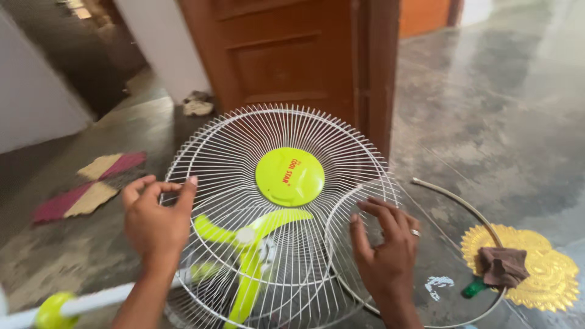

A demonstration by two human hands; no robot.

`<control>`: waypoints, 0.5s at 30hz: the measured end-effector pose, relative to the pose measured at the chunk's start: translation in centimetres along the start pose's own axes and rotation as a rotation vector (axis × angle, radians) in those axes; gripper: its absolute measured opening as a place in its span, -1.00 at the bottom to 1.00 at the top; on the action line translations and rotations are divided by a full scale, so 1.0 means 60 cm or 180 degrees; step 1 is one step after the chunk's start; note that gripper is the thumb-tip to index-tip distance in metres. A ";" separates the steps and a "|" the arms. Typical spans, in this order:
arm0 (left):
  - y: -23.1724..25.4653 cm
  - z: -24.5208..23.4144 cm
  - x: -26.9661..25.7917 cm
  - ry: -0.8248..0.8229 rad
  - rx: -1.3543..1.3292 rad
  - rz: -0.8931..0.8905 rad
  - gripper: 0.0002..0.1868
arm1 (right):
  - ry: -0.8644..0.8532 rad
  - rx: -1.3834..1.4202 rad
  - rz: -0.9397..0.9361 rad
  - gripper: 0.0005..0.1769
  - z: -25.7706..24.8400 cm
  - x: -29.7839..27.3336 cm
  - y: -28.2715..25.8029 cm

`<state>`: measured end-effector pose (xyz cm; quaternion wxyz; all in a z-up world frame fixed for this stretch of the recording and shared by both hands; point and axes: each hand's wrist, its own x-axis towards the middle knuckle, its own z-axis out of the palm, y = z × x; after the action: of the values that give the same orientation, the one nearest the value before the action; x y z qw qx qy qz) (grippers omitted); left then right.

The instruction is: The person reassembles an electric fan by attaching the fan blades to the motor hub, securing them with a central cap, and then fitting the front and rear wire cages. They use a cloth to wipe the blades and a screwdriver to tighten the cap.

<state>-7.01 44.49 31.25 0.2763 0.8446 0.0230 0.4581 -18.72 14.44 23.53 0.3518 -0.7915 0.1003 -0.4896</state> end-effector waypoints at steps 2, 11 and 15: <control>-0.031 -0.072 -0.008 0.0316 -0.0014 0.0111 -0.64 | -0.0212 0.0135 -0.0124 -0.75 -0.002 -0.005 -0.055; -0.123 -0.261 0.017 0.1081 -0.0278 0.0006 -0.72 | -0.0731 0.0553 -0.0071 -0.78 -0.010 -0.028 -0.234; -0.122 -0.259 0.025 0.1043 -0.0473 -0.0206 -0.73 | -0.0662 0.0498 -0.0136 -0.77 -0.023 -0.038 -0.252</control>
<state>-16.81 58.06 35.48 0.3452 0.7347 0.0609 0.5808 -23.84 26.05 32.18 0.4104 -0.8101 0.0080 -0.4187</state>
